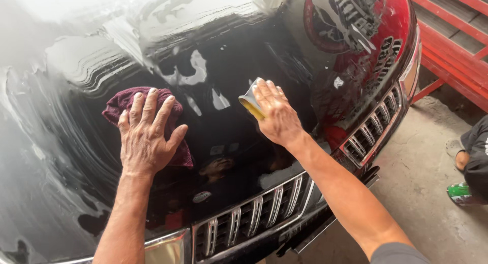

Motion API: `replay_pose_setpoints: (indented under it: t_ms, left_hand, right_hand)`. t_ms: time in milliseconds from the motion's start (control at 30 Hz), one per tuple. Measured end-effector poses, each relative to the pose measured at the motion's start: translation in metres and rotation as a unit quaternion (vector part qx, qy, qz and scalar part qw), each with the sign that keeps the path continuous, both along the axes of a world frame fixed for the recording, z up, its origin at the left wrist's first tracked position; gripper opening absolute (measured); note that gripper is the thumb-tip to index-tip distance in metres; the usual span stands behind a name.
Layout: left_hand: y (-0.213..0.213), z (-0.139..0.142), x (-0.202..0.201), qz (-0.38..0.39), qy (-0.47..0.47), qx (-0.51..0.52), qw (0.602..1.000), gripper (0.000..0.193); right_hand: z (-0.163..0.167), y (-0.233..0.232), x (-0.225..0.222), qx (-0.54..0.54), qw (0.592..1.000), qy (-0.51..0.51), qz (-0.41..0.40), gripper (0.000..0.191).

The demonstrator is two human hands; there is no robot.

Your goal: The person rubs a white compound onto the hood of a black car using a yellow sponge and wipes it with a purple cloth. The person repeatedly applies and wipes the compound across the hood surface.

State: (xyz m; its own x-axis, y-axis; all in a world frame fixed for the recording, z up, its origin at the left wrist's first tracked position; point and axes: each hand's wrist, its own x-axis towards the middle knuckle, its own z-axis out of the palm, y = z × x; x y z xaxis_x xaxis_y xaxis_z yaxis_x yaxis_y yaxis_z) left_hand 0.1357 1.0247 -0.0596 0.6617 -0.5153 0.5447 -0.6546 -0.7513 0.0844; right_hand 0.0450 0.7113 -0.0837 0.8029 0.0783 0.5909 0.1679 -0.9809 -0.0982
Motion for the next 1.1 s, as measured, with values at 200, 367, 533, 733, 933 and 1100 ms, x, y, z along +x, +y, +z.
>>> replay_pose_setpoints:
  t_ms: [200,367,533,733,933,1100]
  left_hand:
    - [-0.002,0.003,0.003,0.017,0.008,0.007,1.0,0.07]
    - [0.001,-0.001,0.007,0.012,0.02,-0.003,1.0,0.072]
    - [0.005,-0.005,0.006,0.002,0.023,-0.004,1.0,0.069]
    - [0.001,0.002,0.003,0.011,0.019,0.003,1.0,0.071]
    - [0.0,0.001,0.008,0.013,0.03,-0.005,0.999,0.071]
    - [0.005,-0.007,0.009,-0.003,0.028,-0.01,1.0,0.07]
  right_hand:
    - [-0.049,0.012,-0.112,0.009,0.995,-0.074,0.07,0.059]
    - [-0.024,0.008,-0.052,0.011,0.998,-0.001,0.065,0.057]
    - [0.015,0.017,0.043,-0.009,0.999,0.027,0.034,0.045]
    - [-0.02,0.03,-0.078,0.007,0.996,-0.019,0.086,0.061]
    - [-0.018,0.018,-0.053,-0.031,0.995,0.023,0.096,0.062]
    - [0.018,0.024,0.097,-0.042,0.995,0.054,0.068,0.051]
